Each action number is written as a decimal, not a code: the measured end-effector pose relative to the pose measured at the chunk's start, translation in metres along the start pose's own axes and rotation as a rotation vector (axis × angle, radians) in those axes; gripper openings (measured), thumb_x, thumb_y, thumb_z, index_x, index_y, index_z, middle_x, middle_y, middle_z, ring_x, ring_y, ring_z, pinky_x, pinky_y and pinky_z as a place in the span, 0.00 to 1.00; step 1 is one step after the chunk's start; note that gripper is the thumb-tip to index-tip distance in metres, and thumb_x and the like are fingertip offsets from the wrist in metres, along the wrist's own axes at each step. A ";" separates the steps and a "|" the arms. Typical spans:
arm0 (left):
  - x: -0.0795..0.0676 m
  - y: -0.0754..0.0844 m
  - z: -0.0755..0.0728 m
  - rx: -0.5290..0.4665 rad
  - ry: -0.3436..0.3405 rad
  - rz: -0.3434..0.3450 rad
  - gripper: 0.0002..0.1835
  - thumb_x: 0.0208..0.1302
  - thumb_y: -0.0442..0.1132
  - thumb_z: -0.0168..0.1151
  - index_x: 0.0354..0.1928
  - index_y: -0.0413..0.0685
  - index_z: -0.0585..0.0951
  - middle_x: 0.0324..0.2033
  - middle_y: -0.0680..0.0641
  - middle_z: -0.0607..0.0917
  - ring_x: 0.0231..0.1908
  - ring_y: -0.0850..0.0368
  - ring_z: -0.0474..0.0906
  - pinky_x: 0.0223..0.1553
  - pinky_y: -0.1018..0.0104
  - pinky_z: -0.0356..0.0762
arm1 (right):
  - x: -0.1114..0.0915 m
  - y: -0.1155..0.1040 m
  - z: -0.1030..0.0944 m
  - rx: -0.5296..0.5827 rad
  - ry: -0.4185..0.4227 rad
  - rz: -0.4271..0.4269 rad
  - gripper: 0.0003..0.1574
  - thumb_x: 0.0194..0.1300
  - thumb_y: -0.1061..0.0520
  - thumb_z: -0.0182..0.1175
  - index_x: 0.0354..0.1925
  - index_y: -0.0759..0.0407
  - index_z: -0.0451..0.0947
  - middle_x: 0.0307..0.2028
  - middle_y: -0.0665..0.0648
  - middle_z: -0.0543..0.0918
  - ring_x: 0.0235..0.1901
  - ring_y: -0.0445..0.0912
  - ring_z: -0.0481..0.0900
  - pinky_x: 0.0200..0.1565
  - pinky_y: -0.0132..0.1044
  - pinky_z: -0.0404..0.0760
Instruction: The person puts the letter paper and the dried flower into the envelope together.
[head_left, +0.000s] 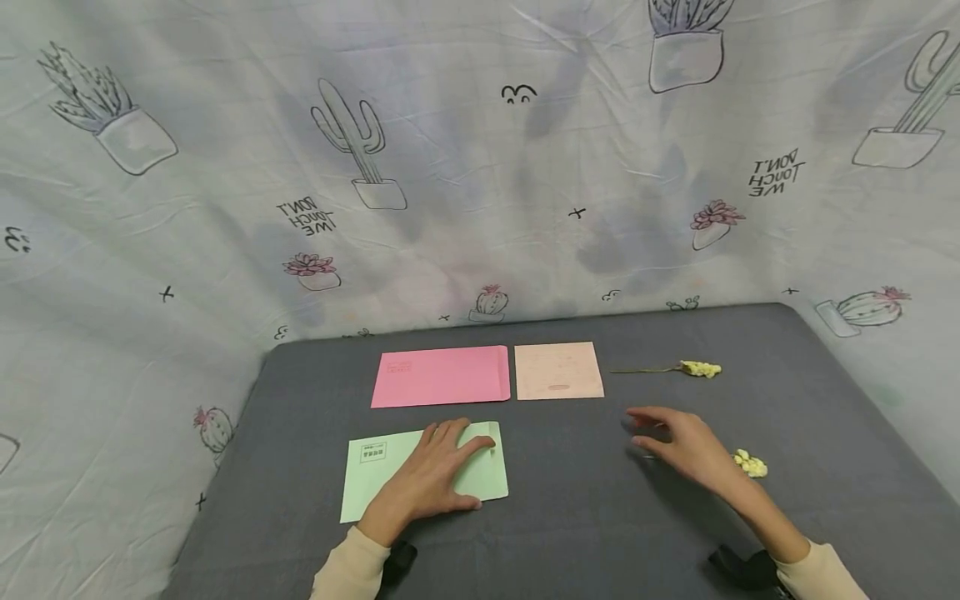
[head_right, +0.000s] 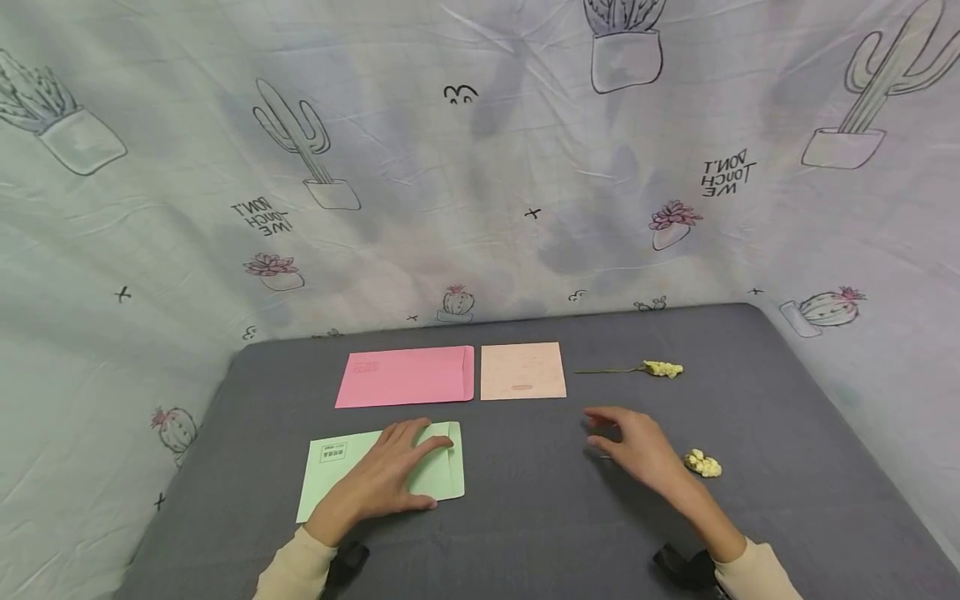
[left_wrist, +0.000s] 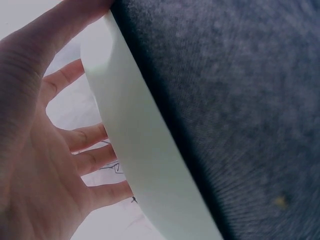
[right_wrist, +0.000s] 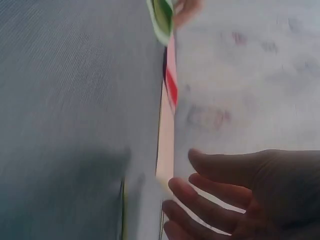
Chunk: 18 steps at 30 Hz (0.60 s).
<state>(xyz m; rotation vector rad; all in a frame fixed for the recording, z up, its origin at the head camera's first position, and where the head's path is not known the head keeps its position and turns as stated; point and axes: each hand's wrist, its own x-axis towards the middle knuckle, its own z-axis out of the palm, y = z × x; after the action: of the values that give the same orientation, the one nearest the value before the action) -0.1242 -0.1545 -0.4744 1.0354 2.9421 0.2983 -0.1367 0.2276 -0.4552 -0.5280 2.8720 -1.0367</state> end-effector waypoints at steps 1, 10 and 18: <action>0.000 0.000 0.000 -0.002 -0.001 0.001 0.42 0.42 0.61 0.77 0.62 0.64 0.72 0.59 0.43 0.71 0.60 0.48 0.67 0.61 0.45 0.63 | -0.004 0.005 -0.004 -0.019 0.013 0.010 0.26 0.57 0.63 0.69 0.54 0.68 0.79 0.46 0.63 0.85 0.46 0.60 0.82 0.45 0.53 0.80; 0.000 0.000 -0.001 -0.004 -0.003 -0.007 0.42 0.42 0.61 0.77 0.62 0.64 0.72 0.59 0.42 0.71 0.60 0.47 0.67 0.61 0.45 0.63 | -0.032 0.043 -0.027 -0.196 0.067 0.096 0.31 0.50 0.62 0.73 0.53 0.71 0.78 0.49 0.73 0.80 0.50 0.71 0.75 0.48 0.64 0.72; 0.000 0.001 -0.001 -0.012 -0.005 -0.004 0.42 0.42 0.61 0.77 0.62 0.64 0.72 0.59 0.43 0.71 0.60 0.47 0.67 0.61 0.45 0.63 | -0.052 0.066 -0.044 -0.204 -0.014 0.201 0.38 0.48 0.57 0.75 0.54 0.75 0.75 0.52 0.79 0.75 0.51 0.74 0.72 0.46 0.66 0.71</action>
<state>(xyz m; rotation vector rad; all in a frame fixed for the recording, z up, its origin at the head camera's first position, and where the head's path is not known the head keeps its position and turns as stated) -0.1240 -0.1539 -0.4737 1.0274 2.9343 0.3124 -0.1139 0.3191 -0.4657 -0.2455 2.9592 -0.7144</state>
